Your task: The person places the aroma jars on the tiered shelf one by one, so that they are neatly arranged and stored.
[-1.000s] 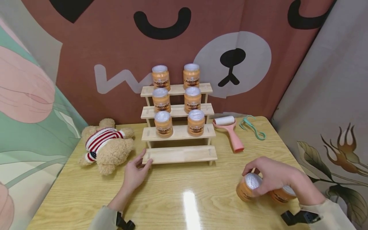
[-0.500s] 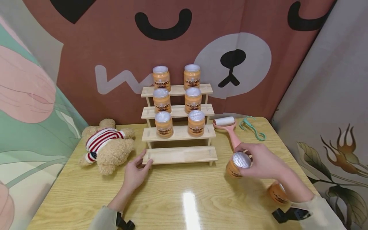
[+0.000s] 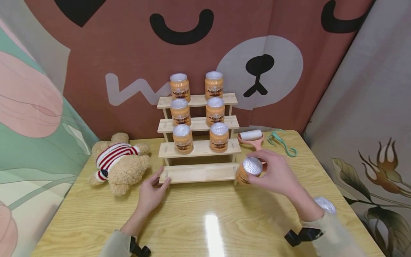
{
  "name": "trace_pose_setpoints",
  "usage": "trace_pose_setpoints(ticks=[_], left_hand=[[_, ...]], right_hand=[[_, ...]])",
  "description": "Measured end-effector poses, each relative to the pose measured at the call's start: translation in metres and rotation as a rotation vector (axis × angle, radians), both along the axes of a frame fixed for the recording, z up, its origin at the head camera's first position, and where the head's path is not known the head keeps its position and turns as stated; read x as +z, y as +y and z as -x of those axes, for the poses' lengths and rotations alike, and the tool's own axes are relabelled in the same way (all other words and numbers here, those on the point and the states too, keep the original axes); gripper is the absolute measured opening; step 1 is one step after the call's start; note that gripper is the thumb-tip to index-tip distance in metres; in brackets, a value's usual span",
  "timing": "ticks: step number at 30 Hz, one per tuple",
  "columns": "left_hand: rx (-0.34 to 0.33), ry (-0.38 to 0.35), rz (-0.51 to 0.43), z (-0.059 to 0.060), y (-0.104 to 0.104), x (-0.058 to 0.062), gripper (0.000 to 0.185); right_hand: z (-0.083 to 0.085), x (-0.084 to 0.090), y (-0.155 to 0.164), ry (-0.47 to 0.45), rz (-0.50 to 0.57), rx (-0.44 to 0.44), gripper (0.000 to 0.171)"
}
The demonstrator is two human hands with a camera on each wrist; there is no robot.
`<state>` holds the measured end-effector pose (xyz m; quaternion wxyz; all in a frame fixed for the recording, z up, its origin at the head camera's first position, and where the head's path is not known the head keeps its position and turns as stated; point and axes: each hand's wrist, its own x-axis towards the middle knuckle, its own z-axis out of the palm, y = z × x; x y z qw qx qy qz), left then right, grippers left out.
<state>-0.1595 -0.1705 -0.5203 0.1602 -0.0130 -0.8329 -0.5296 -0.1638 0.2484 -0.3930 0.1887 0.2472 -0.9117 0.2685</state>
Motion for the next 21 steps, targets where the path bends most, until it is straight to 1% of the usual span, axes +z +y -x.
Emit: trace_pose_setpoints(ticks=[4, 10, 14, 21], left_hand=[[0.000, -0.005, -0.008, 0.000, 0.001, 0.000, 0.061], [-0.007, 0.000, -0.011, -0.001, 0.001, 0.002, 0.060], [-0.007, -0.006, -0.018, -0.001, 0.001, 0.003, 0.061], [0.002, 0.005, -0.015, 0.000, 0.001, 0.002, 0.061]], right_hand=[[0.006, 0.000, -0.019, -0.006, 0.024, 0.027, 0.049], [0.016, 0.001, -0.053, 0.006, 0.085, 0.119, 0.044], [0.023, -0.001, -0.074, 0.007, 0.120, 0.165, 0.044], [0.030, -0.003, -0.109, 0.002, 0.154, 0.197, 0.043]])
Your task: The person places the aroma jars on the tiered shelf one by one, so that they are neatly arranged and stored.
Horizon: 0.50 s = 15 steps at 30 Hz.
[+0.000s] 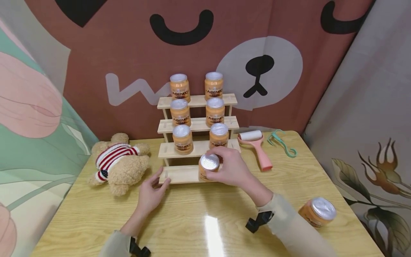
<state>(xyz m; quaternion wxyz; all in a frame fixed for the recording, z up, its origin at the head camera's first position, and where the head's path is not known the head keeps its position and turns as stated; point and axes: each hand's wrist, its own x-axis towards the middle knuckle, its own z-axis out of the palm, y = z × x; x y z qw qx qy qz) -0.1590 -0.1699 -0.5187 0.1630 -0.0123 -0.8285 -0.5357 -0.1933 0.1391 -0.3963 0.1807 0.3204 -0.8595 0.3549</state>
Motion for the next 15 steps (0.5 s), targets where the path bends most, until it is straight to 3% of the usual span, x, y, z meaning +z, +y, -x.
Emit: trace_pose_setpoints(ticks=[9, 15], left_hand=[[0.005, -0.012, -0.004, -0.001, 0.000, 0.000, 0.060], [0.002, -0.004, 0.002, 0.000, 0.001, 0.000, 0.060]], right_hand=[[0.004, 0.000, -0.034, -0.069, 0.029, 0.089, 0.043], [0.007, -0.001, -0.049, -0.051, 0.013, 0.084, 0.044]])
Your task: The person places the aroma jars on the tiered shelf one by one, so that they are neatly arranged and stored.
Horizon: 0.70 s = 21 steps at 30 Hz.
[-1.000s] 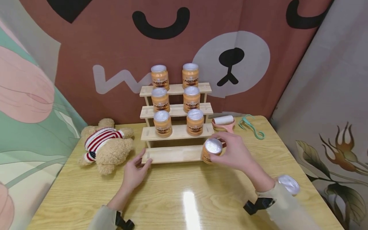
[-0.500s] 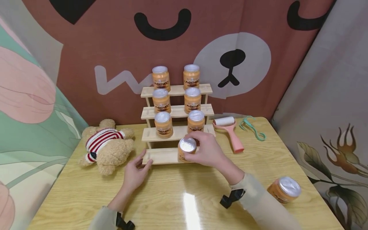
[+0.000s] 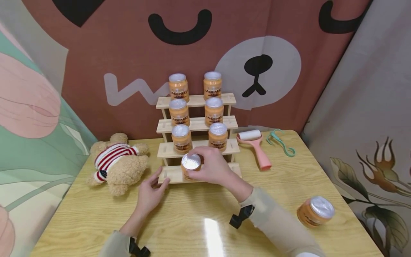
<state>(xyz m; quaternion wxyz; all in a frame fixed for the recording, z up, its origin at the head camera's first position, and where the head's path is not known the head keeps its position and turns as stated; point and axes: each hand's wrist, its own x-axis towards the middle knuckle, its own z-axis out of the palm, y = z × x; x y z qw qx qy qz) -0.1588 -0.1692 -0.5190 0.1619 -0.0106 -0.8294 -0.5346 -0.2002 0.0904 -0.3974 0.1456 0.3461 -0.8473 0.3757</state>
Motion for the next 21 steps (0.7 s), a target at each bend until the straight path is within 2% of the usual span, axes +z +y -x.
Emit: trace_pose_setpoints(ticks=[7, 11, 17, 21], left_hand=[[0.001, 0.002, 0.013, 0.000, 0.000, 0.000, 0.060], [0.002, -0.001, 0.022, 0.000, 0.000, -0.001, 0.060], [-0.001, 0.008, 0.017, -0.001, 0.000, -0.001, 0.060], [-0.003, 0.039, 0.023, 0.000, 0.001, -0.001, 0.060]], right_hand=[[0.006, -0.006, -0.016, 0.027, -0.047, -0.040, 0.046], [0.006, -0.008, -0.024, 0.012, -0.059, -0.055, 0.047], [0.004, -0.010, -0.031, -0.023, -0.037, -0.042, 0.045], [0.005, -0.012, -0.034, -0.013, -0.027, -0.053, 0.045]])
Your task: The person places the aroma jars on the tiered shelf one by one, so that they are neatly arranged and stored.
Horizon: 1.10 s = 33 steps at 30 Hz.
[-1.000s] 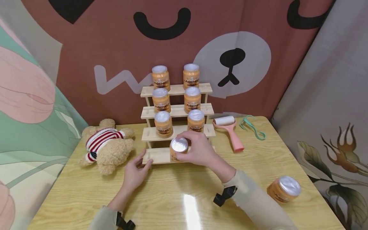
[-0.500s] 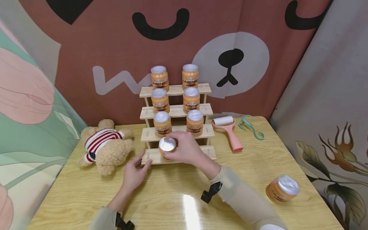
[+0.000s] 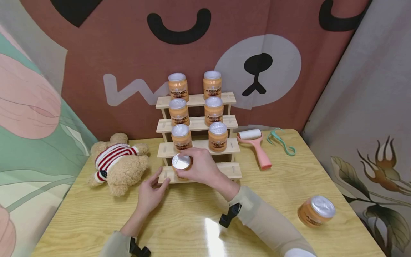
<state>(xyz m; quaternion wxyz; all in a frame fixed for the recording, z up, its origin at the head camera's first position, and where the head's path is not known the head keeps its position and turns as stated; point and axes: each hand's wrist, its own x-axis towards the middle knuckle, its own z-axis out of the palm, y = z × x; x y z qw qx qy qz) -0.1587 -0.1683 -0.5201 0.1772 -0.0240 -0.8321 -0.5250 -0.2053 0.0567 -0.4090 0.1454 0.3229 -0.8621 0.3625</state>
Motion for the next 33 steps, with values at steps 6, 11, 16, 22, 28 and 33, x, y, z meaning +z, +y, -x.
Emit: trace_pose_setpoints(ticks=[6, 11, 16, 22, 28, 33], left_hand=[[0.000, 0.007, 0.007, 0.000, 0.001, -0.001, 0.059], [0.001, -0.001, -0.003, 0.001, 0.001, -0.001, 0.060], [0.000, 0.000, -0.006, 0.001, 0.000, -0.001, 0.060], [0.000, -0.003, -0.005, 0.001, 0.000, -0.001, 0.061], [-0.001, -0.018, -0.020, 0.001, 0.000, -0.002, 0.061], [-0.003, -0.046, -0.027, 0.000, -0.001, -0.001, 0.061]], right_hand=[[0.002, -0.002, -0.002, 0.019, 0.009, -0.025, 0.045], [0.004, -0.002, -0.002, -0.001, 0.020, -0.026, 0.038], [0.004, -0.001, -0.002, -0.007, 0.024, -0.026, 0.031], [0.004, 0.002, 0.002, 0.001, 0.005, -0.021, 0.036], [0.001, 0.017, 0.020, 0.025, -0.017, -0.037, 0.040], [-0.004, 0.036, 0.045, 0.097, -0.012, -0.079, 0.036]])
